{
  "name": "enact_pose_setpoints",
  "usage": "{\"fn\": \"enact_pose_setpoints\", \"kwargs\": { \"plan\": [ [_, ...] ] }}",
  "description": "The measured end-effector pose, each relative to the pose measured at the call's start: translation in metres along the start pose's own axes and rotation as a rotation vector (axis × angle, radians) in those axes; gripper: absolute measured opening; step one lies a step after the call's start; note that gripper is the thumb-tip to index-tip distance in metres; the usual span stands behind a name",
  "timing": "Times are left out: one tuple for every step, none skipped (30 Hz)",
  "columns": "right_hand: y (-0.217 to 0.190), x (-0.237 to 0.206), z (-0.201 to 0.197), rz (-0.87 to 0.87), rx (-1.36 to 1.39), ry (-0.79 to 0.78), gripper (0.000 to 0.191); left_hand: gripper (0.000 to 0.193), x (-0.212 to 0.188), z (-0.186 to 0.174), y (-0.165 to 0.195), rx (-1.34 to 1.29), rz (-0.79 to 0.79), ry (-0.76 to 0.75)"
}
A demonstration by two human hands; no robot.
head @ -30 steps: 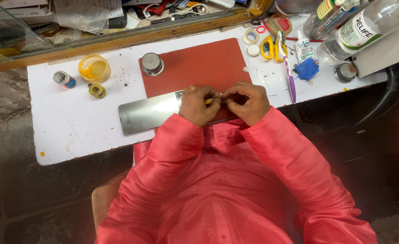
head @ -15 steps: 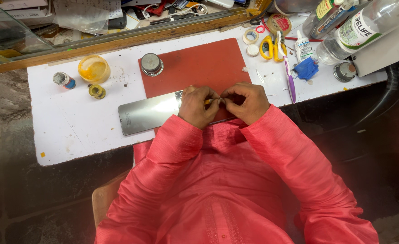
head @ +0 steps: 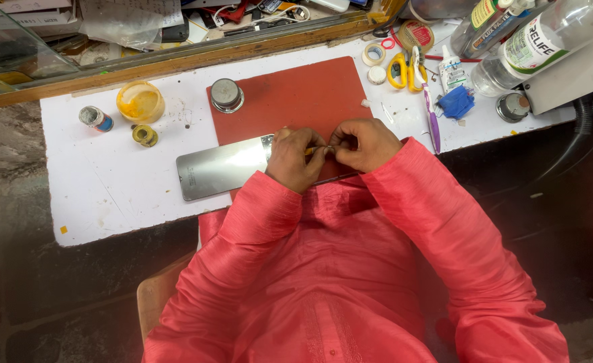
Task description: The person works on a small flex cable component taped to the back of a phone panel on a red mat. They hold the component, apply a heated tool to its contacts, brush the area with a toothbrush, peel off tape pieces, and finally press the component against the phone panel.
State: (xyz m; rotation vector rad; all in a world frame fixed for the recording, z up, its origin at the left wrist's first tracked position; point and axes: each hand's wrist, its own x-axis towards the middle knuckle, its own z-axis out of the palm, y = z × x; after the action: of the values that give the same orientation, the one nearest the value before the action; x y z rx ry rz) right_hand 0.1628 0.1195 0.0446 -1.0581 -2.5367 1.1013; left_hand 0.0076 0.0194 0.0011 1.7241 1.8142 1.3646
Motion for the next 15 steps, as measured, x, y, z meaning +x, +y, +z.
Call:
{"fn": "enact_pose_setpoints", "kwargs": {
  "plan": [
    [-0.0014,0.0011,-0.0019,-0.019,0.004,-0.022,0.014,0.008,0.0000,-0.0005,0.0002,0.003,-0.006,0.000],
    [-0.0023,0.0020,-0.0040,-0.038,0.008,-0.045,0.014,0.009,0.0001,-0.0006,0.0009,-0.003,0.011,0.014],
    [-0.0029,0.0032,-0.0058,-0.050,0.034,-0.071,0.014,0.010,0.0002,-0.0010,0.0015,-0.008,0.028,0.027],
    [-0.0030,0.0044,-0.0076,-0.061,0.060,-0.096,0.014,0.012,0.0005,-0.0015,0.0020,-0.014,0.046,0.041],
    [-0.0030,0.0059,-0.0089,-0.072,0.087,-0.120,0.015,0.010,0.0012,-0.0029,0.0017,-0.016,0.066,0.032],
    [-0.0025,0.0071,-0.0104,-0.060,0.117,-0.142,0.014,0.009,0.0020,-0.0043,0.0017,-0.017,0.086,0.022],
    [-0.0021,0.0085,-0.0112,-0.049,0.147,-0.165,0.014,0.008,0.0026,-0.0052,0.0017,-0.019,0.105,0.013],
    [-0.0016,0.0094,-0.0116,-0.038,0.177,-0.189,0.014,0.008,0.0032,-0.0058,0.0020,-0.021,0.088,0.007],
    [-0.0012,0.0103,-0.0114,-0.038,0.214,-0.174,0.013,0.009,0.0036,-0.0067,0.0018,-0.023,0.070,0.001],
    [-0.0005,0.0105,-0.0114,-0.037,0.252,-0.160,0.012,0.010,0.0039,-0.0066,0.0023,-0.025,0.052,-0.005],
    [-0.0008,0.0104,-0.0110,-0.036,0.288,-0.146,0.012,0.010,0.0043,-0.0064,0.0025,-0.029,0.046,-0.005],
    [-0.0001,0.0099,-0.0106,-0.027,0.307,-0.133,0.012,0.011,0.0048,-0.0062,0.0025,-0.033,0.041,-0.004],
    [0.0003,0.0091,-0.0096,-0.018,0.325,-0.119,0.012,0.012,0.0053,-0.0060,0.0023,-0.038,0.037,-0.004],
    [0.0016,0.0075,-0.0089,-0.008,0.344,-0.106,0.012,0.012,0.0058,-0.0050,0.0027,-0.042,0.023,-0.002],
    [0.0028,0.0055,-0.0080,-0.026,0.357,-0.094,0.013,0.011,0.0065,-0.0040,0.0029,-0.047,0.010,0.001]
  ]
}}
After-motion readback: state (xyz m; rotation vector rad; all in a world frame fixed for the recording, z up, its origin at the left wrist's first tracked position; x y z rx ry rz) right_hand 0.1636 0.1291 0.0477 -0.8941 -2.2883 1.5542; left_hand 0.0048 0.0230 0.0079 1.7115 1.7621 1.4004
